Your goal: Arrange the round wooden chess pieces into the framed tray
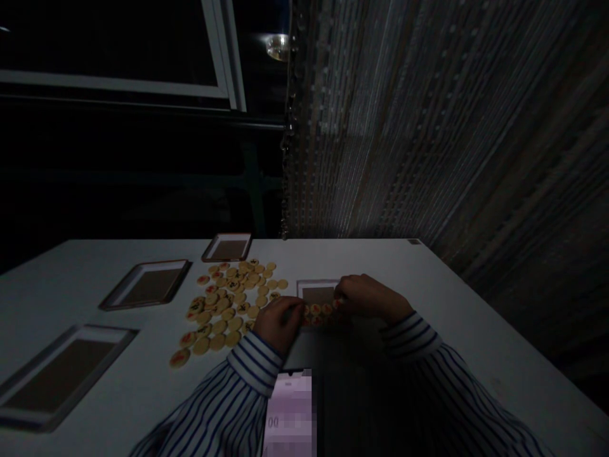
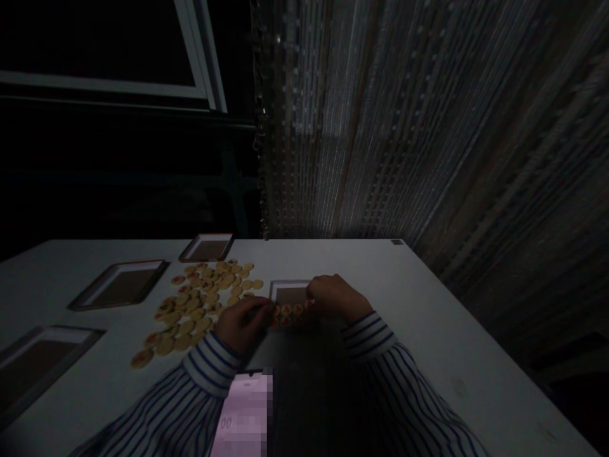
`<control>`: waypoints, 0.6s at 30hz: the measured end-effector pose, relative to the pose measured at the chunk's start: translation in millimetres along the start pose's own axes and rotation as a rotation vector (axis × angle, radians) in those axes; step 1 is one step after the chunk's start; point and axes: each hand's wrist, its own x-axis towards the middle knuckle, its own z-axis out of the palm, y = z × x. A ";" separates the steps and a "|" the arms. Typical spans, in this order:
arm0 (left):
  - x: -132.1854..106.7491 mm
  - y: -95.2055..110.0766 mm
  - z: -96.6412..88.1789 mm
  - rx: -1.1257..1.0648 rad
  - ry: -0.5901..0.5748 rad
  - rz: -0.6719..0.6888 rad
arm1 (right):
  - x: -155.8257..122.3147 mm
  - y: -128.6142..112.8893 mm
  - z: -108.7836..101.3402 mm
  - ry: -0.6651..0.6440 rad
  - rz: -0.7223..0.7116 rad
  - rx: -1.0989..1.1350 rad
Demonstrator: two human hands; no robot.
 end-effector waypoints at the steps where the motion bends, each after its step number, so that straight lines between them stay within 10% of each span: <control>1: 0.0 -0.2 0.1 0.003 -0.002 -0.005 | -0.3 0.0 -0.4 0.003 0.002 0.005; 18: 0.9 2.1 -2.3 0.011 -0.015 -0.010 | -1.6 -1.5 -5.2 -0.051 -0.011 0.002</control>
